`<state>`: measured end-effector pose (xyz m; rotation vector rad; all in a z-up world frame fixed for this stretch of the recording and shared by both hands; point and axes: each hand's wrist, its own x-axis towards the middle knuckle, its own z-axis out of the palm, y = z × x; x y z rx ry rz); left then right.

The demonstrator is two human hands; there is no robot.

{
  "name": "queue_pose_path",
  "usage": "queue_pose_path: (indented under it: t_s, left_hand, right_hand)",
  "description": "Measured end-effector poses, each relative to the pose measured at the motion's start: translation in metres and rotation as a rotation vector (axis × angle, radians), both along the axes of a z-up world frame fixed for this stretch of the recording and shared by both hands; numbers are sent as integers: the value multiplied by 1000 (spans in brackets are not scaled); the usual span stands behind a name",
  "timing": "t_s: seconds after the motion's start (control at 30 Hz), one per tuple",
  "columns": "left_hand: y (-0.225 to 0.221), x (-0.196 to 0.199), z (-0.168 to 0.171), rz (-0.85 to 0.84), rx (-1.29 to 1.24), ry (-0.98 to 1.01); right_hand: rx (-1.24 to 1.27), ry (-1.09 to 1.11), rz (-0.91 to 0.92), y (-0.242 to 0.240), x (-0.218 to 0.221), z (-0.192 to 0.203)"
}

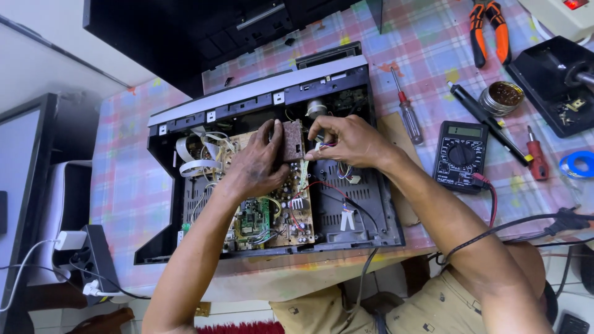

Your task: Unfastening internal screws from an electronic device and removing a circuit board

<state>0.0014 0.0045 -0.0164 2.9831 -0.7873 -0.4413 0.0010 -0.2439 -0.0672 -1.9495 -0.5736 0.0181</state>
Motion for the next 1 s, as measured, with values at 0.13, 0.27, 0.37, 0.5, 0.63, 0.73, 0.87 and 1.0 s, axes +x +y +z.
queue_pose_path:
  t_s: [0.13, 0.27, 0.37, 0.5, 0.63, 0.73, 0.87, 1.0]
  left_hand:
    - [-11, -9, 17, 36, -63, 35]
    - [-20, -15, 24, 51, 23, -14]
    - [-20, -15, 21, 44, 45, -40]
    - [-23, -17, 21, 63, 43, -16]
    - [-15, -14, 20, 68, 7, 17]
    - [-10, -13, 18, 80, -52, 31]
    - [-14, -14, 20, 63, -30, 25]
    - [-23, -17, 17, 81, 18, 11]
  right_hand:
    - [77, 132, 63, 8, 8, -27]
    - [322, 333, 163, 2, 10, -27]
    - [338, 397, 223, -2, 9, -24]
    - [330, 442, 204, 2, 13, -41]
    - [394, 401, 113, 12, 6, -22]
    - [441, 392, 45, 13, 9, -32]
    - [439, 363, 59, 14, 11, -29]
    - [381, 359, 100, 12, 12, -30]
